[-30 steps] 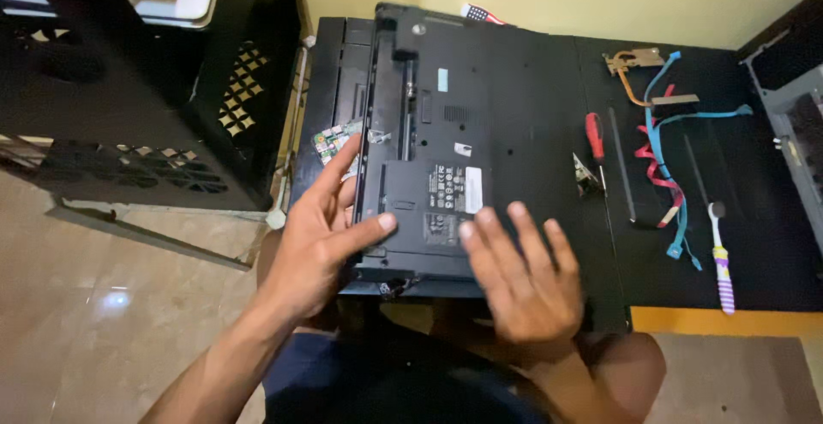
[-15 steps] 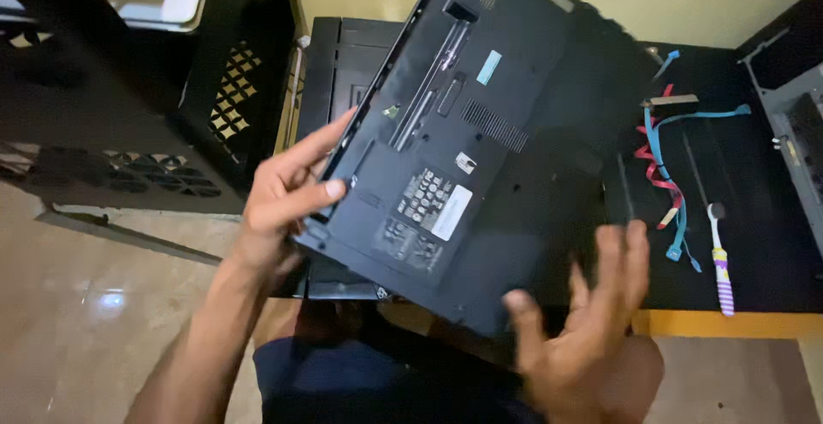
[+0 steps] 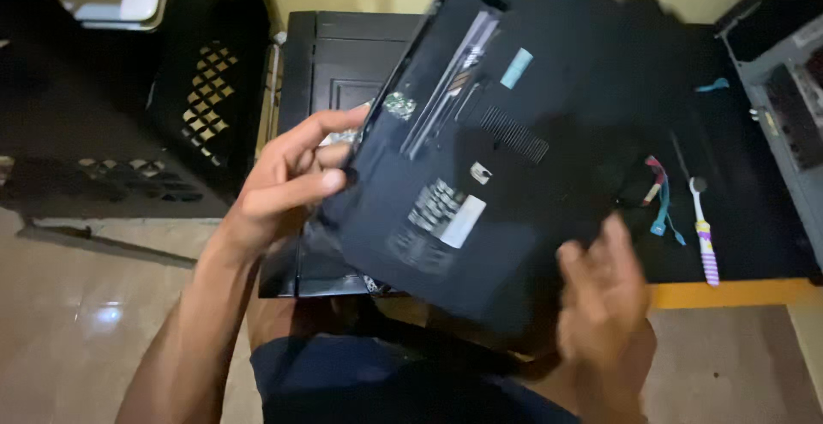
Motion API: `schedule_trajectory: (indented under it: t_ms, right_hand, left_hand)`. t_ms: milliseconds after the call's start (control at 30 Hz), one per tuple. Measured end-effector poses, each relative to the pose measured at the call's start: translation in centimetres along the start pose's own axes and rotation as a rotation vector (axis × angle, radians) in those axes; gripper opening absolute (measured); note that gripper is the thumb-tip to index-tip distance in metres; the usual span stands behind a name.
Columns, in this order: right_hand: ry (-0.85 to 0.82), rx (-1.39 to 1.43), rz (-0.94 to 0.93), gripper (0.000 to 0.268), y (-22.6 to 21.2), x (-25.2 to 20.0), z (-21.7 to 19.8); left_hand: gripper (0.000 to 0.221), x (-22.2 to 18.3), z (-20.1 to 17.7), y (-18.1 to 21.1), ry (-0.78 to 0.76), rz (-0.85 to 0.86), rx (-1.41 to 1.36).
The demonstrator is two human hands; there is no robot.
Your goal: The person unscrews and removes components from a laptop motherboard using a screwdriver, then brushes a copper heatsink with a toothbrush before placing it back onto the motherboard and securing it with screws.
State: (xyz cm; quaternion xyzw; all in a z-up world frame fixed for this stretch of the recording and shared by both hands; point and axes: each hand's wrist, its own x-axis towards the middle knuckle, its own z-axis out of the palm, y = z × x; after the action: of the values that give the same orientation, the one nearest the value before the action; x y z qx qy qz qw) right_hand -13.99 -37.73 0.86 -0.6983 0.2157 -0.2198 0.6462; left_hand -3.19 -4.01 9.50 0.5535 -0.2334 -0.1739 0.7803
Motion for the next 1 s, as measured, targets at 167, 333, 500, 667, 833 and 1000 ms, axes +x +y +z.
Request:
schedule_trajectory:
  t_ms: [167,333,500,667,833,1000]
  right_hand:
    - [-0.243,-0.087,-0.302,0.049,-6.3,8.0,-1.1]
    - [-0.494,-0.348,-0.328,0.043,-7.8,13.6,-0.4]
    - [-0.532,-0.561,-0.484,0.036,-10.4,13.9,-0.2]
    - [-0.582,-0.695,-0.485,0.038,-12.4,13.4,-1.1]
    - [-0.653,-0.950,-0.288,0.043,-17.0,11.5,1.4]
    - [-0.732,-0.888,-0.893,0.046,-15.4,13.4,1.7]
  left_hand:
    - [0.075,-1.4,1.8,-1.6,-0.139,0.004,-0.112]
    - [0.042,-4.3,5.0,-2.5,-0.153,-0.007,-0.192]
    - [0.044,-5.0,4.3,-1.4,-0.045,0.054,0.004]
    - [0.077,-5.7,1.9,-1.8,0.144,0.159,0.188]
    - [0.043,-6.2,3.1,-1.9,0.082,-0.147,0.334]
    - [0.037,-7.9,3.4,-4.4,0.273,-0.125,0.276]
